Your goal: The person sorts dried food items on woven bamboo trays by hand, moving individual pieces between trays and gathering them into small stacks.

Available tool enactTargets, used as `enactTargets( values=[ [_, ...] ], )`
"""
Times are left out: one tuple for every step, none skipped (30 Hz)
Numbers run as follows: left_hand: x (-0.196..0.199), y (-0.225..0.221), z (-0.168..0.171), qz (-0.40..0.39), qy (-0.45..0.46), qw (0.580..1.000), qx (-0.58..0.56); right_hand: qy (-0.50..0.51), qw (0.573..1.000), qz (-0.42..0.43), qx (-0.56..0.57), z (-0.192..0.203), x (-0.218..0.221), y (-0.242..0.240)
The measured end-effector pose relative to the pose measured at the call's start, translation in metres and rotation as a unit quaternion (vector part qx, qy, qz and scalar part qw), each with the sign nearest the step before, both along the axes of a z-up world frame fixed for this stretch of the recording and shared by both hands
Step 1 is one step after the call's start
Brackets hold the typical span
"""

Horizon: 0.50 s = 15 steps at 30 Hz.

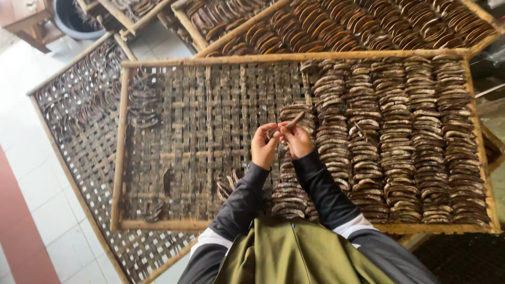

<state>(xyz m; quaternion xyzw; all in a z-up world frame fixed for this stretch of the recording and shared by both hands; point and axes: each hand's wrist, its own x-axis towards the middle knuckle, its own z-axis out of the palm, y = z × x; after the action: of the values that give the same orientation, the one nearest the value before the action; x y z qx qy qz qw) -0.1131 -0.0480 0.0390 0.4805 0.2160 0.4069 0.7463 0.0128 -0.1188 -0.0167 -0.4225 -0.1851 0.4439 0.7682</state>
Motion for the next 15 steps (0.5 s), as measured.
enactTargets(
  values=[
    [0.002,0.005,0.004,-0.014,0.038,0.999,0.022,0.018,1.0,-0.018,-0.005,-0.003,0.005,0.004],
    [0.003,0.004,0.005,-0.027,0.079,0.996,0.038,0.017,1.0,-0.023,-0.01,-0.003,0.011,0.003],
    [0.008,0.008,0.005,-0.032,0.078,0.996,0.033,0.007,0.999,-0.047,0.014,0.0,0.017,0.006],
    [0.008,0.011,0.002,-0.025,0.115,0.991,0.063,0.001,0.997,-0.07,0.032,0.004,0.017,0.007],
    [0.01,0.014,-0.002,-0.02,0.152,0.984,0.092,0.026,0.994,-0.098,0.041,0.013,0.028,0.007],
    [0.006,0.019,-0.009,-0.027,0.161,0.983,0.081,0.056,0.989,-0.129,0.047,0.023,0.04,0.006],
    [0.005,0.027,-0.017,-0.012,0.126,0.988,0.086,0.083,0.983,-0.16,0.037,0.033,0.058,0.006],
    [0.004,0.036,-0.024,0.0,0.094,0.992,0.089,0.111,0.974,-0.194,0.025,0.042,0.077,0.004],
    [0.01,0.048,-0.031,-0.001,0.087,0.994,0.062,0.057,0.986,-0.158,-0.009,0.05,0.096,0.01],
    [0.021,0.061,-0.038,-0.001,0.08,0.996,0.033,0.004,0.992,-0.12,-0.043,0.053,0.108,0.015],
    [0.03,0.073,-0.043,-0.007,0.087,0.994,0.071,-0.072,0.988,-0.059,-0.125,0.056,0.114,0.016],
    [0.047,0.091,-0.045,-0.011,0.084,0.99,0.116,-0.153,0.969,0.007,-0.196,0.061,0.127,0.026],
    [0.059,0.102,-0.047,-0.031,0.121,0.982,0.144,-0.149,0.968,0.004,-0.203,0.062,0.127,0.033],
    [0.076,0.118,-0.047,-0.045,0.152,0.971,0.178,-0.246,0.928,0.101,-0.261,0.064,0.133,0.044],
    [0.094,0.13,-0.05,-0.044,0.149,0.972,0.178,-0.338,0.866,0.196,-0.312,0.064,0.14,0.053]
  ],
)
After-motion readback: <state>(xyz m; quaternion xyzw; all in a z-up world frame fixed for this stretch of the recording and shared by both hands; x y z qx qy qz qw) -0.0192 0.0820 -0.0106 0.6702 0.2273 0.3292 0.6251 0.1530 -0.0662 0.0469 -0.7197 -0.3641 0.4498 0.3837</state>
